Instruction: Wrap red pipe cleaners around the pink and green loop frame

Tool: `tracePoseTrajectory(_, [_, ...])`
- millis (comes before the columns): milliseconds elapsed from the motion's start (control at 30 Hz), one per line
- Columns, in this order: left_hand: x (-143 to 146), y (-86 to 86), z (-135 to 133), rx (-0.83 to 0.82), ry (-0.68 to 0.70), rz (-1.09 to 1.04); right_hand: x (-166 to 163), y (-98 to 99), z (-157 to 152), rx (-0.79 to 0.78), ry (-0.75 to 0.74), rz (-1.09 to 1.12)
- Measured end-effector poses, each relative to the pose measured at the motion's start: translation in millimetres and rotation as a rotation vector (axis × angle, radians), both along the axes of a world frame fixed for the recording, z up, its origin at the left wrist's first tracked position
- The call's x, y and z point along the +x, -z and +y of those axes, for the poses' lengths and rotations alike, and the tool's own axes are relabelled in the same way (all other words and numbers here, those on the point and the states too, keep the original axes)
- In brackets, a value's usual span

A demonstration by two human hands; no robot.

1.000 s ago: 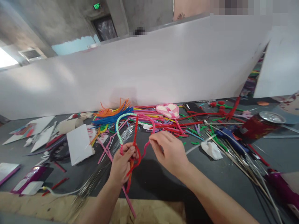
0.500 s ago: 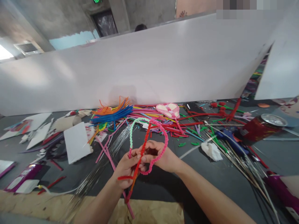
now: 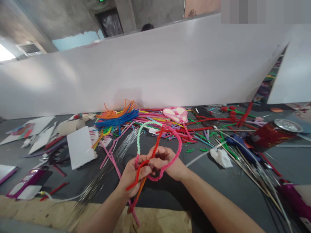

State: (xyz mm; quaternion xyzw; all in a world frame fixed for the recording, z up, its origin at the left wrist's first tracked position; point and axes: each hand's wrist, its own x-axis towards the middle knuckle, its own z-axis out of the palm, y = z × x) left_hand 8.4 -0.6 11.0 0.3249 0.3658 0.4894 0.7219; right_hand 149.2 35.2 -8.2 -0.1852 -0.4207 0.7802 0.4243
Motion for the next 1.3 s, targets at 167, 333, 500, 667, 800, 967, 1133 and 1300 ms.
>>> tracePoseTrajectory(167, [3,-4.3,-1,-0.008,-0.057,0.042,2,0.8,2,0.034,-0.014,0.022])
tracePoseTrajectory(333, [1,-3.3,1,-0.091,-0.036,0.034,7,0.5,7,0.188,-0.046,0.059])
tracePoseTrajectory(500, [-3,-3.4,2,-0.198,-0.032,0.027,11,-0.6,11,0.342,-0.057,-0.02])
tracePoseTrajectory(667, [-2,-4.9,2,-0.251,-0.016,-0.006,8,-4.2,6,0.35,-0.037,-0.069])
tracePoseTrajectory(800, [-1,-4.2,2,-0.215,-0.061,-0.06,7,-6.8,4,0.302,-0.034,-0.119])
tracePoseTrajectory(967, [-4,-4.7,2,-0.112,-0.049,-0.043,12,-3.4,12,0.586,0.171,-0.414])
tracePoseTrajectory(1133, [-6,-6.1,2,-0.094,-0.069,0.038,15,-4.1,14,0.654,0.142,-0.431])
tracePoseTrajectory(1300, [-5,-5.4,2,-0.049,-0.108,0.094,15,-9.0,11,0.564,0.057,-0.482])
